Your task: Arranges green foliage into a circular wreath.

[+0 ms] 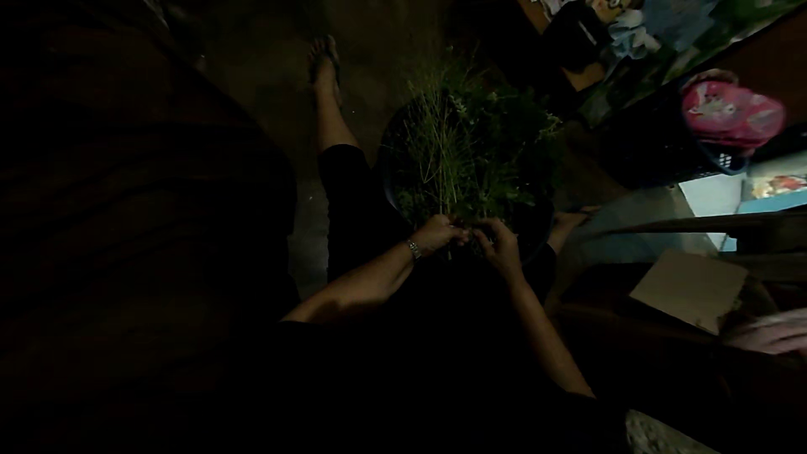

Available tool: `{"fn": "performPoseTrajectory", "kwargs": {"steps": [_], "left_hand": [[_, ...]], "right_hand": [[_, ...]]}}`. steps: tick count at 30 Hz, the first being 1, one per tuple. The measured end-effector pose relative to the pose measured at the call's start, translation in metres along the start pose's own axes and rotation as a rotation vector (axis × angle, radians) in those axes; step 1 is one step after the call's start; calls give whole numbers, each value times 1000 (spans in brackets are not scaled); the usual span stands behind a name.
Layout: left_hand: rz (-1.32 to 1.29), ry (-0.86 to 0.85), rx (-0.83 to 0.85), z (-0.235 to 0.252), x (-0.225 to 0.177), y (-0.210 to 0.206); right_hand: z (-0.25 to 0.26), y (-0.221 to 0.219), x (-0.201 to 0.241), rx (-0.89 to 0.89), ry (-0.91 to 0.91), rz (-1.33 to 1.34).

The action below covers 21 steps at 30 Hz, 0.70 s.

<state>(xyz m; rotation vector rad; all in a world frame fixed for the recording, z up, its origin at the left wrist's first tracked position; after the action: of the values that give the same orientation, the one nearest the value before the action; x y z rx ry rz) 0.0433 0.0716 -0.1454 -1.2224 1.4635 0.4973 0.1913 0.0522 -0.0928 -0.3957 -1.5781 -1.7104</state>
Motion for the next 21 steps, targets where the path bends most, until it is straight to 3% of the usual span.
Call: {"fn": "performPoseTrajectory", "kwargs": {"steps": [9, 21], "left_hand": [[-58, -29, -10, 3, 4, 0], [49, -23, -176, 0, -2, 1]], "right_hand": [[-1, -2, 8, -16, -22, 11], [-8, 6, 28, -65, -82, -94]]}}
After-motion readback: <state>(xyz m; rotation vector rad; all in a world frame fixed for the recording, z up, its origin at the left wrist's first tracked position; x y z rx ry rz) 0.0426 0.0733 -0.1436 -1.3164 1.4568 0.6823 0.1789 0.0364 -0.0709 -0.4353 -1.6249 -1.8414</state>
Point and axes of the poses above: each hand's wrist, its own z-axis towards the middle knuckle, its own y-axis out of the back of the hand, x = y × z, the point moved 5 cm from there along z, towards the middle knuckle, and after that the axes turned 2 degrees about z, right-handed, at the moved point
